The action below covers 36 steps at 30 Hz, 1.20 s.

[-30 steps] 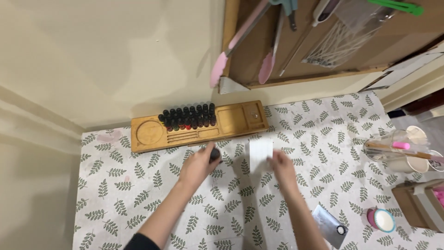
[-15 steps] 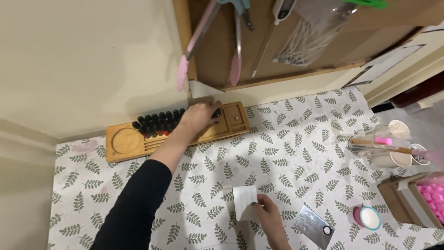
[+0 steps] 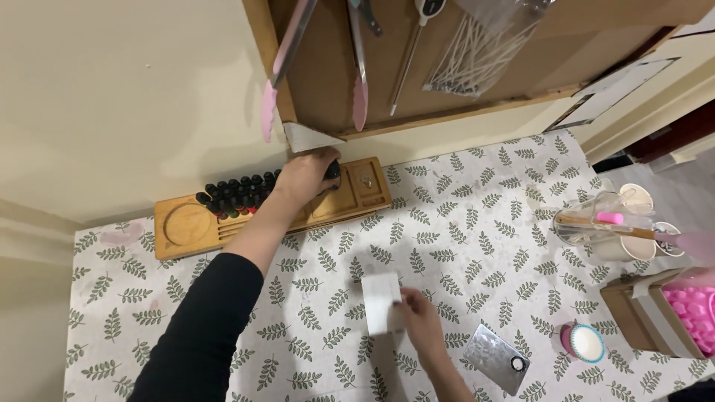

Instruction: Organizing small bottles and wooden boxes on a table.

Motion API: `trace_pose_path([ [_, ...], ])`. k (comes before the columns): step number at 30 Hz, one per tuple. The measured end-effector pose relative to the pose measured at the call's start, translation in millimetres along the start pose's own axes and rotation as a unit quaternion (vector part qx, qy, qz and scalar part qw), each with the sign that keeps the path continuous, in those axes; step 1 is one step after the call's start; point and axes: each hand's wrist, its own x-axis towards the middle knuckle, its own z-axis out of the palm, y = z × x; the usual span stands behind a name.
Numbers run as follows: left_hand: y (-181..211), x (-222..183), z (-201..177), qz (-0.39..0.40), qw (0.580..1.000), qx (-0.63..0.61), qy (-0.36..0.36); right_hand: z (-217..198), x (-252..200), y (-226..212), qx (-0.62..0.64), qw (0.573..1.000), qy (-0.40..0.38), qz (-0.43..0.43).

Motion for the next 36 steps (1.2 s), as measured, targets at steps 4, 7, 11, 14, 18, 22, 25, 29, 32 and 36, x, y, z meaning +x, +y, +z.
trace_pose_path([
  [4,-4,-1,4,0.045,0.999,0.006,0.030,17,3,-68,-0.030,0.999,-0.019,-0.037],
  [7,5,-10,-12,0.004,1.000,-0.012,0.015,25,4,-80,-0.017,0.996,-0.046,-0.080],
  [11,1,-15,-12,-0.025,0.999,0.040,-0.021,25,-1,-59,-0.015,0.994,-0.050,-0.095],
  [14,-3,-17,-5,-0.029,0.997,0.058,-0.033,20,-3,-12,-0.021,0.997,-0.045,-0.062],
  [18,38,-18,-47,-0.077,0.985,0.112,-0.104,16,-17,34,-0.002,0.999,-0.042,0.022],
  [22,17,1,12,-0.072,0.986,0.137,-0.060,7,11,128,0.013,0.998,-0.064,0.024],
  [25,-7,13,54,0.022,0.967,0.236,0.096,5,28,161,0.037,0.996,-0.078,0.007],
  [29,5,4,30,0.016,0.989,0.141,0.047,8,34,165,0.028,0.998,-0.063,-0.001],
  [32,-5,11,52,0.005,0.997,0.075,0.010,8,26,142,-0.018,0.998,-0.050,-0.012],
  [36,0,-2,47,0.036,0.995,0.097,-0.005,9,21,125,-0.068,0.995,-0.060,-0.035],
])
